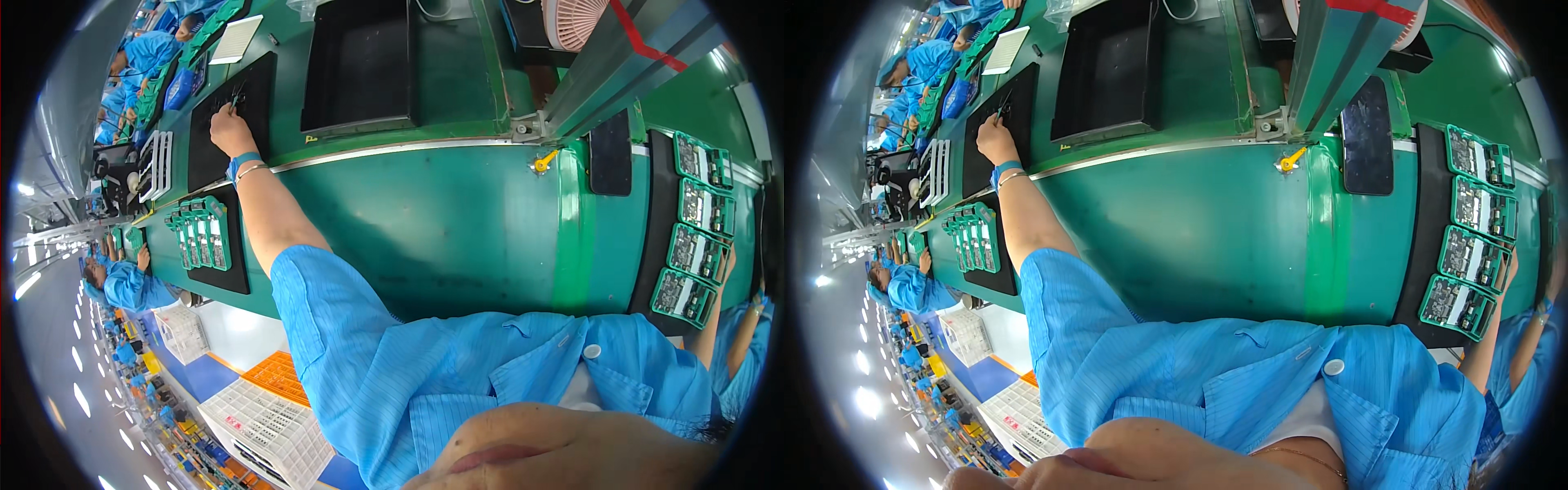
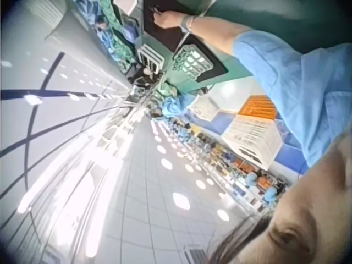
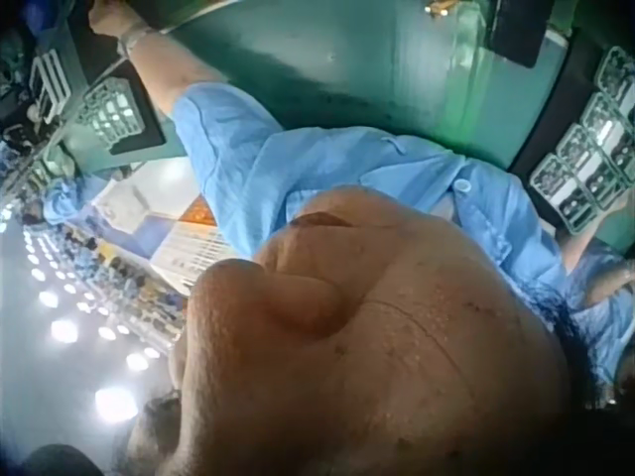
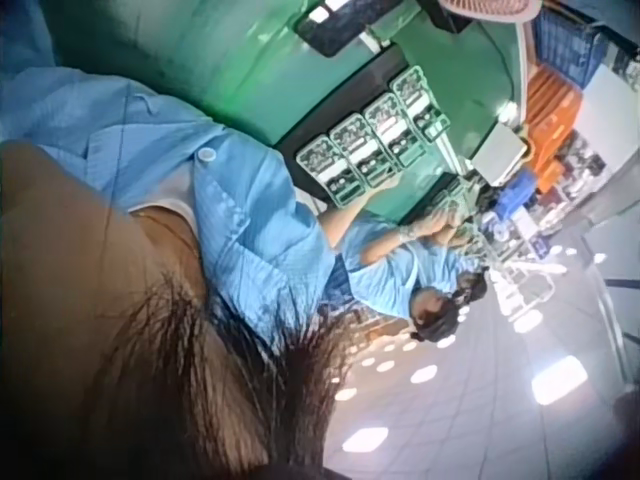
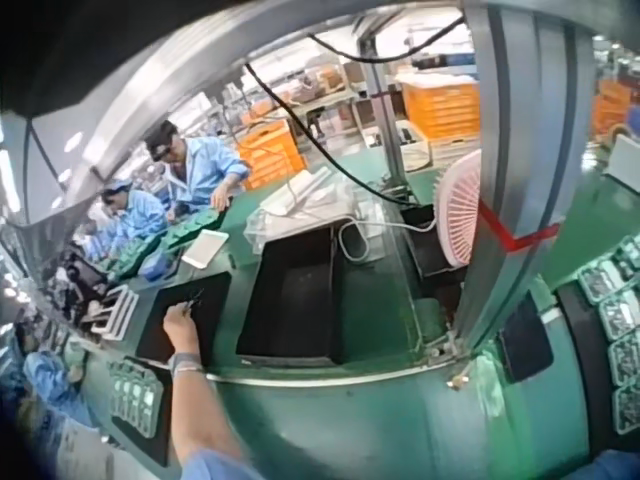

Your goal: Assembling or inspecting electronic components on printed circuit boards at an assembly line station.

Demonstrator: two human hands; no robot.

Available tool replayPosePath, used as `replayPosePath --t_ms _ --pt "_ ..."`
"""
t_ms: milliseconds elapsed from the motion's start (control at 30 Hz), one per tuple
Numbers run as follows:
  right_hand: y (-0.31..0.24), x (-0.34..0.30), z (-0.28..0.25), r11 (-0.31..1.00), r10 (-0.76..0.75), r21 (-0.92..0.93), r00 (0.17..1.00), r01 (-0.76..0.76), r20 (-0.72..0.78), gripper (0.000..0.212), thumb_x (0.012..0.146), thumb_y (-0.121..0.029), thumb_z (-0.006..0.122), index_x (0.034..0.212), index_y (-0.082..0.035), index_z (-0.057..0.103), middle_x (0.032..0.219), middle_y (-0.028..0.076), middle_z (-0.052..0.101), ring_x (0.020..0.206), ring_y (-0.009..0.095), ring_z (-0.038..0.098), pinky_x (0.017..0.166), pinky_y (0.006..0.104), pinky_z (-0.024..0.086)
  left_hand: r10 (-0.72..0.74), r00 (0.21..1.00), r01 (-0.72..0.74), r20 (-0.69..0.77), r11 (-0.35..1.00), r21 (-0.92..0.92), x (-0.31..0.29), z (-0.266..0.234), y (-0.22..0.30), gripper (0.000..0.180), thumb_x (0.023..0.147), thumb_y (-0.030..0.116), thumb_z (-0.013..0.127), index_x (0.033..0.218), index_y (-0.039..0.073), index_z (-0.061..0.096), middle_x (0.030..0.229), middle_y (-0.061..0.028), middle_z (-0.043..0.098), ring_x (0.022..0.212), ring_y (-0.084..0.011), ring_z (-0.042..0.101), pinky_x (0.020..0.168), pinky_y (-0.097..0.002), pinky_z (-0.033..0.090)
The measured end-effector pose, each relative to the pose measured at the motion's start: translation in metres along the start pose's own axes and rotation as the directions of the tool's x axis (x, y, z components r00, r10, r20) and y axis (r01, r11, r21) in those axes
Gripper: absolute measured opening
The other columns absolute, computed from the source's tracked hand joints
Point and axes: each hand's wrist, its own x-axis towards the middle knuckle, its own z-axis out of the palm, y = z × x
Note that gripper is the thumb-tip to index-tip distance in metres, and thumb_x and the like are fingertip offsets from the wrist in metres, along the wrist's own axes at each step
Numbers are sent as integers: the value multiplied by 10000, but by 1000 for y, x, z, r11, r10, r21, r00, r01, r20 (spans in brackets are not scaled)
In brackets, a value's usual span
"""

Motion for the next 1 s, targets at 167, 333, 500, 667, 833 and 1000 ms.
replayPosePath --t_ms 167,333,500,667,833,1000 --pt "3 -8 -11 997 30 68 1000 -30 0 271 979 -171 585 1166 13 653 1023 86 686 901 139 609 818 302 490 -92 995 93 -28 995 29 -6 -17 5 155 832 183 707 961 133 775 872 -158 717 810 -370 693 711 -450 546" --pt "15 -11 -27 987 49 150 999 -51 17 267 992 -184 586 1142 25 658 1022 79 679 897 135 600 817 297 485 -169 984 162 -57 980 -117 -22 -46 7 113 813 153 727 909 127 780 816 -135 728 763 -311 711 697 -414 551" --pt "32 8 -23 957 -203 -207 979 203 22 297 979 -177 580 1201 7 653 1046 125 702 935 170 641 846 318 494 -450 884 422 124 657 -625 -36 -87 9 158 835 69 754 980 6 747 841 -109 736 736 -210 700 659 -308 539" --pt "76 23 -42 863 -252 -446 967 238 29 344 955 -158 598 1261 -2 627 1120 186 705 999 241 685 902 335 501 -334 725 643 602 19 -765 -49 -171 62 192 909 29 693 1080 -52 665 898 -69 677 751 -134 617 554 -205 369" --pt "-116 -9 -36 847 -263 -515 945 129 -196 277 990 -260 609 1173 -75 702 994 93 741 905 155 693 828 286 509 251 591 797 767 -33 -603 -89 -266 149 155 914 6 667 1058 -47 654 886 -64 659 777 -115 588 631 -211 407" --pt "-249 -31 -7 795 -600 40 795 605 -95 237 1002 -171 605 1124 8 701 1036 23 708 912 84 625 836 215 471 509 392 821 766 181 -541 -149 -335 321 153 883 22 697 1017 -51 681 861 -65 669 764 -118 586 693 -239 435"
